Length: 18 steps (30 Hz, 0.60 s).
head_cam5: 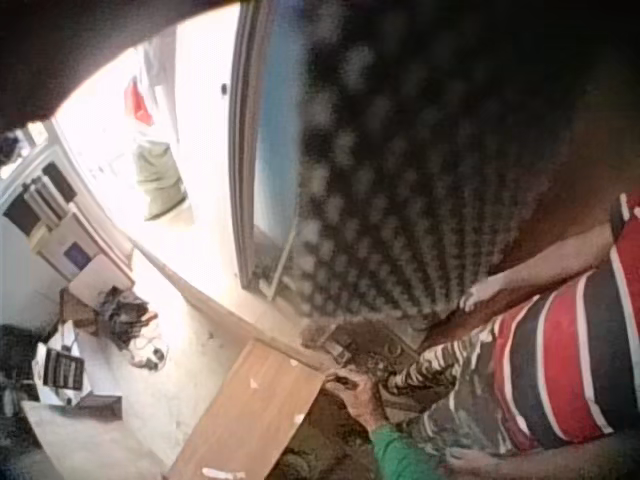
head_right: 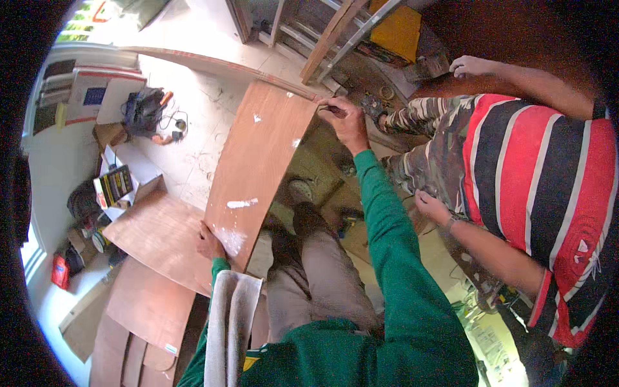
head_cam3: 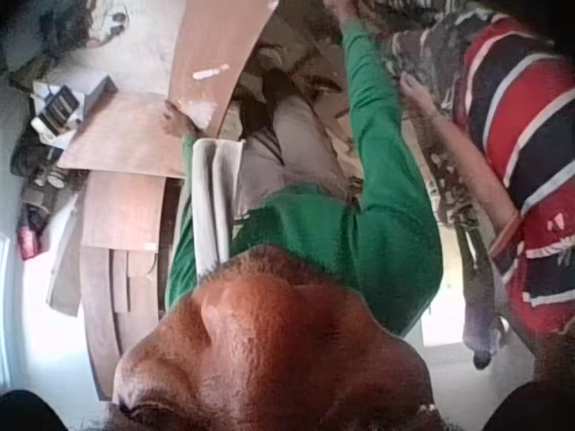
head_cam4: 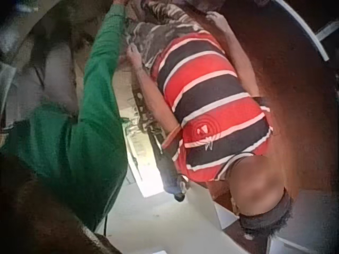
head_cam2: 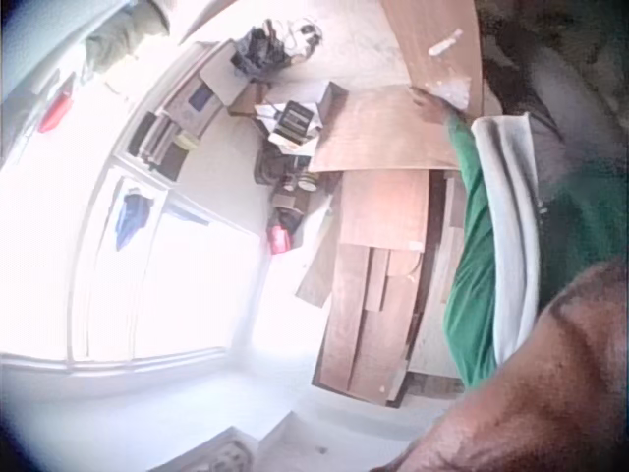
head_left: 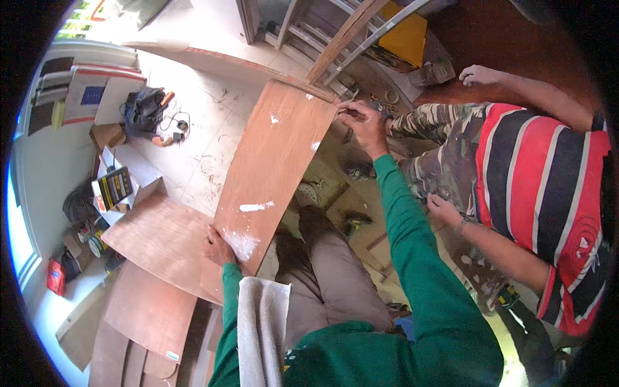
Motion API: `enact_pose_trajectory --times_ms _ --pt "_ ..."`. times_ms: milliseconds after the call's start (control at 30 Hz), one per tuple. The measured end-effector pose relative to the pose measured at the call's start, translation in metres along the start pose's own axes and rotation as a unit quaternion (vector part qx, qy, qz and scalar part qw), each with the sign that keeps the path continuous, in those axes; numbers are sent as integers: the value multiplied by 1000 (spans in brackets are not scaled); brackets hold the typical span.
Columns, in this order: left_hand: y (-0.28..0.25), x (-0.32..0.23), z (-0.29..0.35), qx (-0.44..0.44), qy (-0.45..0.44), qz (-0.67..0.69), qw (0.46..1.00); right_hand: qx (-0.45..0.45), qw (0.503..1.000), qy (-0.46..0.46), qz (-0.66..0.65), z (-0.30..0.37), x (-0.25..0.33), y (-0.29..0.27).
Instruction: The person assembles pieces of plywood to construct a box-like structure, using a drill to drive screws into the wood and positioning various panels by hand.
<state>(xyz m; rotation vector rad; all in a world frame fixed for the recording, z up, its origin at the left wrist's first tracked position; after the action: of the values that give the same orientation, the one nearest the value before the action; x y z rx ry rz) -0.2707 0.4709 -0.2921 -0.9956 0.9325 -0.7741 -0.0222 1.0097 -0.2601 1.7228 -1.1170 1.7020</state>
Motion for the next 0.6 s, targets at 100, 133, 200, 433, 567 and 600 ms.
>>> enact_pose_trajectory --times_ms 100,133,200,433,567,600 --pt "-5 0 -1 8 0 4 1000 -4 1000 17 7 -3 3 11" --pt "-5 0 -2 12 -15 9 1000 -19 1000 11 1 -5 4 13" --pt "-3 -13 11 35 -34 39 998 -3 999 -11 33 -8 -5 7" --pt "1 -11 9 44 -19 37 998 23 996 -34 74 -17 -1 5" --pt "3 -12 9 43 -38 35 998 7 996 -67 55 -15 -8 4" --pt "4 -10 8 39 -41 25 998 5 995 -74 59 -15 -7 4"
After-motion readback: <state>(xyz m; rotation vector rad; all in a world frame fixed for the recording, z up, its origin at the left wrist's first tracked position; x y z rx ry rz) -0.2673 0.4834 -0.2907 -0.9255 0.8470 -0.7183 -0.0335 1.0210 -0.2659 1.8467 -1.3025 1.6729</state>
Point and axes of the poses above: each hand's wrist, its own z-axis away from the middle knuckle, its own y-axis out of the palm, x = y × z, the point moved 5 cm from there along -z, towards the middle knuckle, and after that the axes turned 15 degrees about -y, right-handed, at the moved point
